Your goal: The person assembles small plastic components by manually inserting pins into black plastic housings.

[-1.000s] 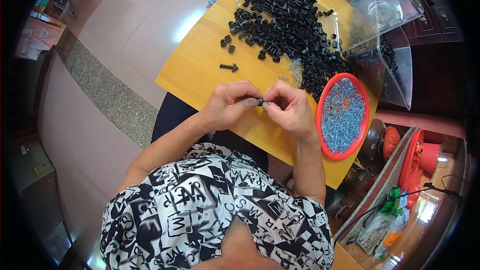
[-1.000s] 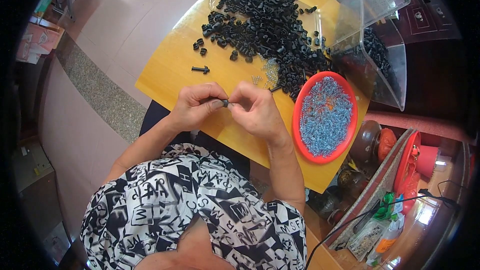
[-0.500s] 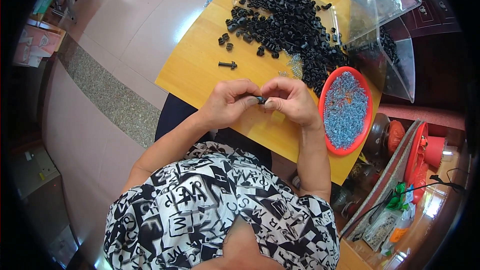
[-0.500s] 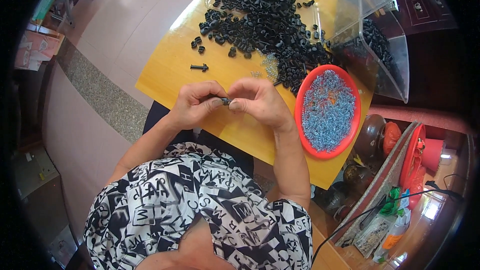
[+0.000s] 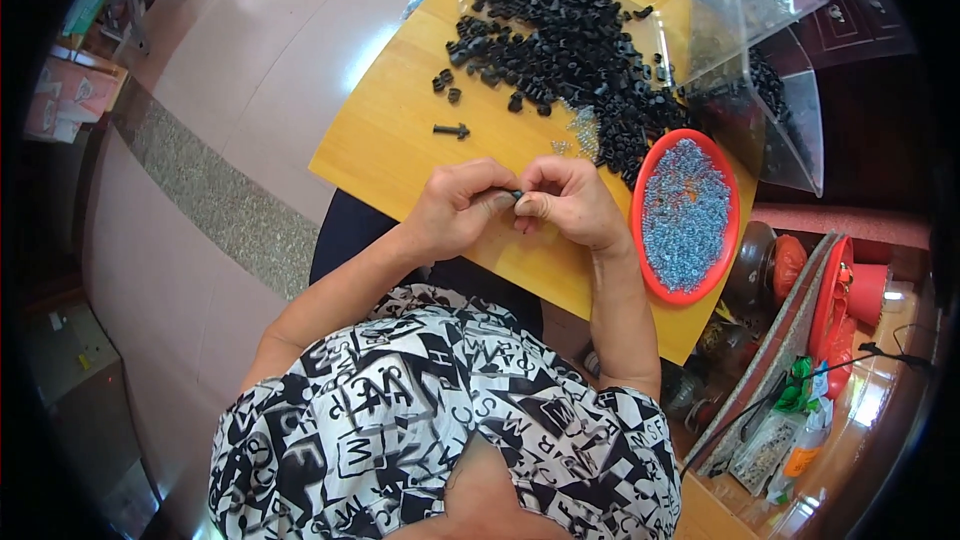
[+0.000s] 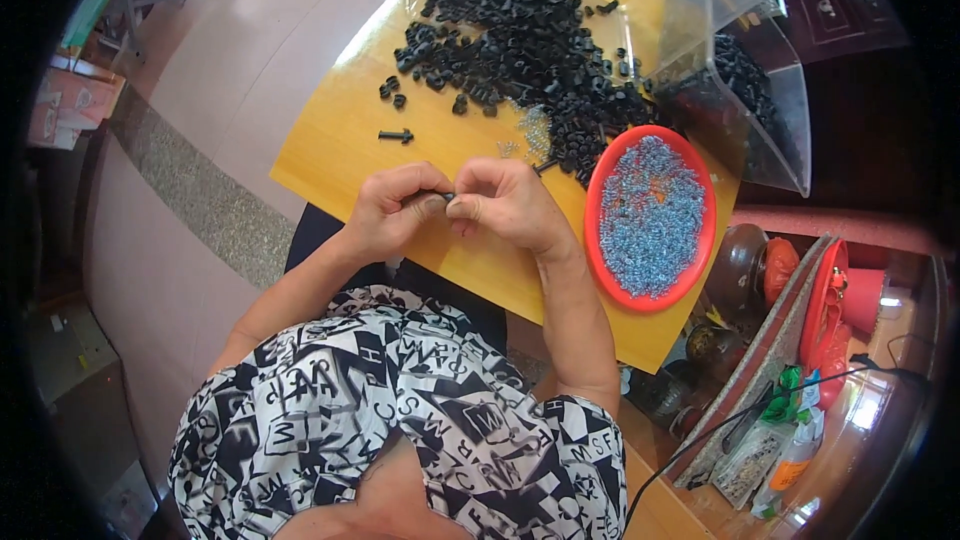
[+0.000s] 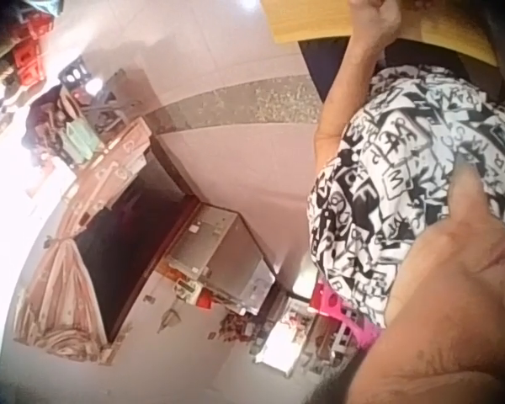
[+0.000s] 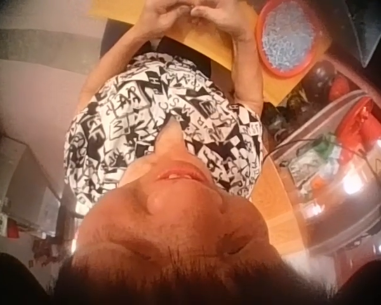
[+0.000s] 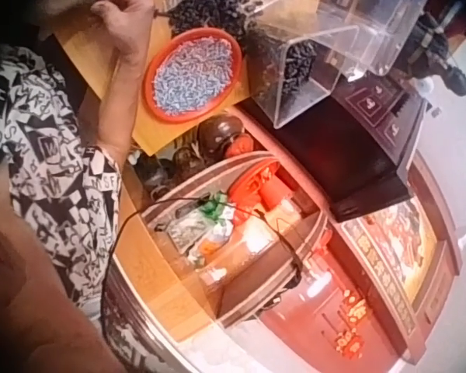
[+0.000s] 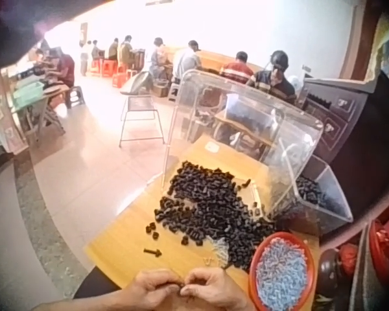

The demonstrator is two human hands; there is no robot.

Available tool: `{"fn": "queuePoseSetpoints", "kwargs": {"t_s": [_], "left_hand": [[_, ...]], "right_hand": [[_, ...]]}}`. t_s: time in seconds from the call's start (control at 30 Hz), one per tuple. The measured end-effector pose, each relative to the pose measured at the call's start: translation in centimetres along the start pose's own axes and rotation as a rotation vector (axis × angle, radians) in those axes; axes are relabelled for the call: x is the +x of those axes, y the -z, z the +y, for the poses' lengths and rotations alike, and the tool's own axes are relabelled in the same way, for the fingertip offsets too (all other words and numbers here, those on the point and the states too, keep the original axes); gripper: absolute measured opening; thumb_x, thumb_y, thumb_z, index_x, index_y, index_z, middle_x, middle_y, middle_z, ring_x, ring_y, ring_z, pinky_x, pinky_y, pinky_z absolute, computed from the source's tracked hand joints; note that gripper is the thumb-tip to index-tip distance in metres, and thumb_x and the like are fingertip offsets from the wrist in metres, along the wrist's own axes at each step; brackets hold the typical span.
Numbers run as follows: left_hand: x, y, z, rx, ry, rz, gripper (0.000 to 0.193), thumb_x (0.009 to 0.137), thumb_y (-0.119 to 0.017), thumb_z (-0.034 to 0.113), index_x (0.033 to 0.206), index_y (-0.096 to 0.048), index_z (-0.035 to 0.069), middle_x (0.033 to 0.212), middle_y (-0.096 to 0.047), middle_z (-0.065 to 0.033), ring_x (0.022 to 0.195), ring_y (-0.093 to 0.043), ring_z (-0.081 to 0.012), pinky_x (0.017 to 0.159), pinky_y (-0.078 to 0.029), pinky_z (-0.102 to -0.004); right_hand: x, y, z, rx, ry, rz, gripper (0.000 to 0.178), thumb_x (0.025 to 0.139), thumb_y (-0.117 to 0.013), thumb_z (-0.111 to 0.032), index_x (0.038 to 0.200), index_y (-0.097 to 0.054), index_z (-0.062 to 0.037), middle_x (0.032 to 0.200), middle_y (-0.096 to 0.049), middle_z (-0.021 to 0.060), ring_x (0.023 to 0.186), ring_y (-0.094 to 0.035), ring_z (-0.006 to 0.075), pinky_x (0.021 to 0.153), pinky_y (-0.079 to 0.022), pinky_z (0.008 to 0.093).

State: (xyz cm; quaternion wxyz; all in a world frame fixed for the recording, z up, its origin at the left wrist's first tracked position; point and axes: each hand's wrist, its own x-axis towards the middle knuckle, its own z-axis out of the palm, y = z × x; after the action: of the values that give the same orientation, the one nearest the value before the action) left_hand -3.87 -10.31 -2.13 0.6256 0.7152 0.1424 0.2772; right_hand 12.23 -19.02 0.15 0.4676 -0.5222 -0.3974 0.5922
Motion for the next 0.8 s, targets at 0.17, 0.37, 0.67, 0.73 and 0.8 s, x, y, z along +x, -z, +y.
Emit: {"fn": "queuePoseSetpoints", "kwargs": {"t_s": [0.17, 0.37, 0.67, 0.73, 0.8], "left_hand": [[-0.6, -0.4, 0.0, 0.035, -0.090, -0.006, 0.011, 0.076, -0.056, -0.003, 0.086, -0.059, -0.002, 0.073, -0.055, -0.0080, 0.062, -0.052, -0.0144, 0.058, -0.042, -0.0237], [-1.5, 0.1, 0.7, 0.045, -0.126, 0.054, 0.019, 0.073, -0.061, -0.003, 0.091, -0.056, -0.003, 0.079, -0.055, -0.0111, 0.066, -0.054, -0.0175, 0.058, -0.043, -0.0254], [0.9, 3.9, -1.1, 0.919, -0.344, 0.298, 0.016, 0.063, -0.057, -0.003, 0.078, -0.057, 0.002, 0.078, -0.051, -0.0098, 0.074, -0.048, -0.0270, 0.066, -0.039, -0.0357], [0.9, 4.4, -1.3, 0.982, -0.322, 0.274, 0.013, 0.064, -0.055, -0.001, 0.076, -0.058, 0.003, 0.077, -0.051, -0.0090, 0.073, -0.048, -0.0266, 0.065, -0.038, -0.0354], [0.9, 4.6, -1.4, 0.997, -0.297, 0.179, 0.011, 0.066, -0.054, 0.000, 0.074, -0.059, 0.004, 0.077, -0.052, -0.0081, 0.073, -0.048, -0.0263, 0.065, -0.038, -0.0355]], "right_hand": [[-0.8, 0.1, -1.9, -0.217, -0.035, 0.040, 0.006, 0.076, -0.060, -0.001, 0.080, -0.057, 0.0020, 0.064, -0.059, 0.0041, 0.056, -0.057, 0.0097, 0.050, -0.046, 0.0217], [-5.5, 6.4, -7.6, -0.007, 0.575, 0.628, 0.021, 0.085, -0.056, -0.020, 0.088, -0.057, 0.0009, 0.084, -0.062, 0.0135, 0.065, -0.059, 0.0133, 0.055, -0.048, 0.0231], [-4.1, 4.0, -5.6, -0.355, 0.255, 0.767, 0.010, 0.082, -0.058, -0.010, 0.084, -0.061, -0.0012, 0.073, -0.060, 0.0035, 0.060, -0.055, 0.0077, 0.053, -0.043, 0.0193], [-2.4, 2.0, -3.3, -0.639, 0.205, 0.733, 0.011, 0.076, -0.060, -0.005, 0.085, -0.061, 0.0012, 0.072, -0.060, 0.0064, 0.061, -0.057, 0.0120, 0.056, -0.045, 0.0246], [-1.4, 1.0, -2.6, -1.004, 0.349, 0.649, 0.013, 0.072, -0.058, -0.001, 0.085, -0.059, 0.0008, 0.079, -0.058, 0.0140, 0.071, -0.058, 0.0252, 0.063, -0.047, 0.0336]]}}
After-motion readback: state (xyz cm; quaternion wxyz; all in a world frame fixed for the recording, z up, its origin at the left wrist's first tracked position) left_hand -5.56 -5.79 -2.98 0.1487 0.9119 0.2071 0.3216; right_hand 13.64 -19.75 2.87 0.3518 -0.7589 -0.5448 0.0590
